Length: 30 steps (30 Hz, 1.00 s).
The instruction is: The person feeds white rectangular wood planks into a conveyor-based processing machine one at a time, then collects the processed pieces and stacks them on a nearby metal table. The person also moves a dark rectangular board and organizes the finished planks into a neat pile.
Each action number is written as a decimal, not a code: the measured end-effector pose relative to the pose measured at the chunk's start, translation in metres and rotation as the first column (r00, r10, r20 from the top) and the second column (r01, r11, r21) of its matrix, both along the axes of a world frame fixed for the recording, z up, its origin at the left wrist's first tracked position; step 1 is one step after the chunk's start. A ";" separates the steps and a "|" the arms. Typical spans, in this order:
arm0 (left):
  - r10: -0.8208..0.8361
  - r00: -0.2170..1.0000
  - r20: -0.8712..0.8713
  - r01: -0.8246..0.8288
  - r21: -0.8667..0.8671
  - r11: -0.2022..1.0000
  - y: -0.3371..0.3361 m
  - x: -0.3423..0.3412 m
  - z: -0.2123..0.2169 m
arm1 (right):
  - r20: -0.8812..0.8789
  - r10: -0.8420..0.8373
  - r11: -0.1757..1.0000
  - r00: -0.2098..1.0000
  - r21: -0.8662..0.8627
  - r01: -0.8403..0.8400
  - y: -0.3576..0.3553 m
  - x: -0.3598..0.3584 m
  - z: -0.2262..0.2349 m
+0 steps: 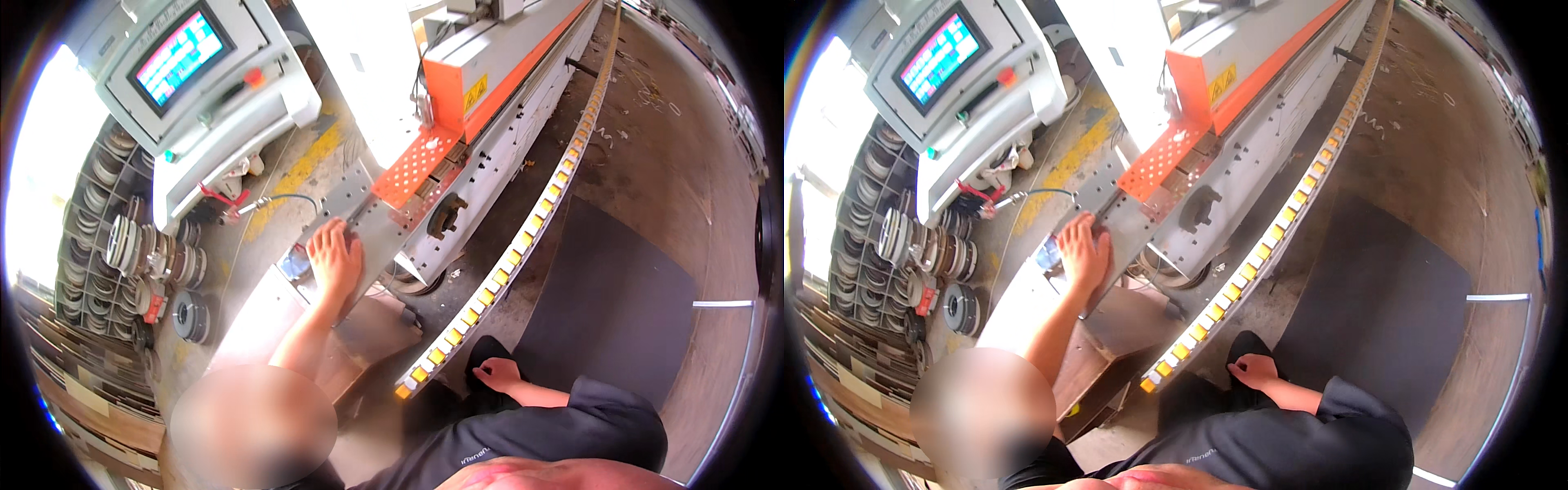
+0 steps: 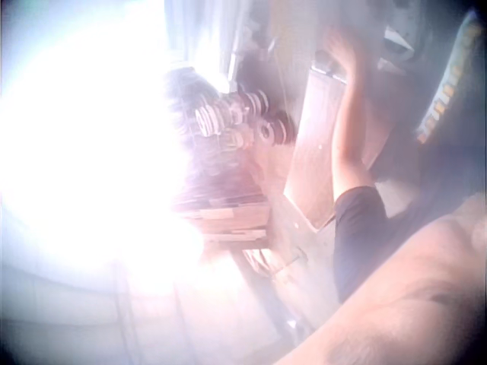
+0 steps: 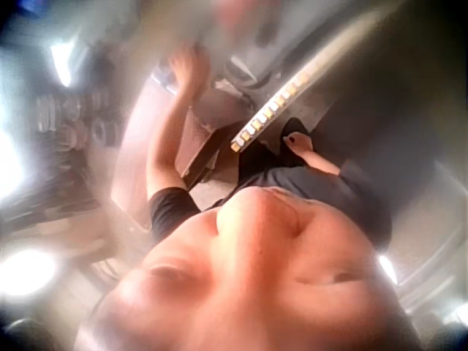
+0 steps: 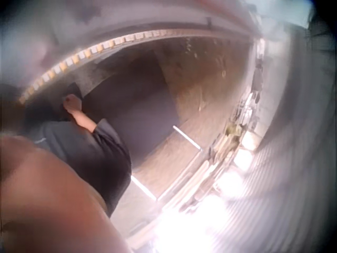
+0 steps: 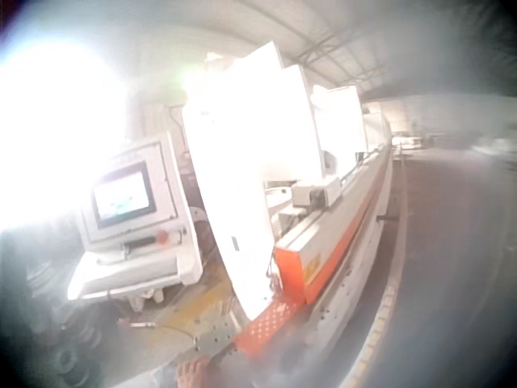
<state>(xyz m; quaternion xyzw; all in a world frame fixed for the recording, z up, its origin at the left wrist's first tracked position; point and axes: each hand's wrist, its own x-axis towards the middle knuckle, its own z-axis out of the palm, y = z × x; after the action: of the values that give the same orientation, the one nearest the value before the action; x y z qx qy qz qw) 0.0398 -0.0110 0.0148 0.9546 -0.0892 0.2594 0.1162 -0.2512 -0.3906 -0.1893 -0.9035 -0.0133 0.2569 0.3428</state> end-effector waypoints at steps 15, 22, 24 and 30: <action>-0.215 0.864 -0.456 -0.021 -0.459 0.888 -0.042 -0.230 0.009 | -0.117 -0.285 0.951 0.951 -0.160 0.265 -0.108 -0.036 0.155; -0.811 0.263 -0.522 -0.502 -0.792 0.347 -0.053 -0.384 0.036 | -0.497 -0.609 0.709 0.618 0.007 0.705 -0.124 -0.175 0.131; -0.788 0.135 -0.601 -0.370 -0.768 0.523 -0.041 -0.378 0.056 | -0.669 -0.604 0.562 0.433 0.028 0.827 -0.100 -0.226 0.117; -0.500 -0.123 -0.857 0.483 -0.492 0.724 0.031 -0.367 0.075 | -0.505 -0.721 0.348 0.475 0.329 0.878 0.060 -0.408 0.148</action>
<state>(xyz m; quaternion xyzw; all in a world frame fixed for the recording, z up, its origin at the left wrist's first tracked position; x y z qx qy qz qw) -0.3271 0.0204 0.0896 0.7670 -0.3362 -0.4922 0.2376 -0.6590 -0.3304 -0.0411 -0.6045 0.4085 0.1586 0.6653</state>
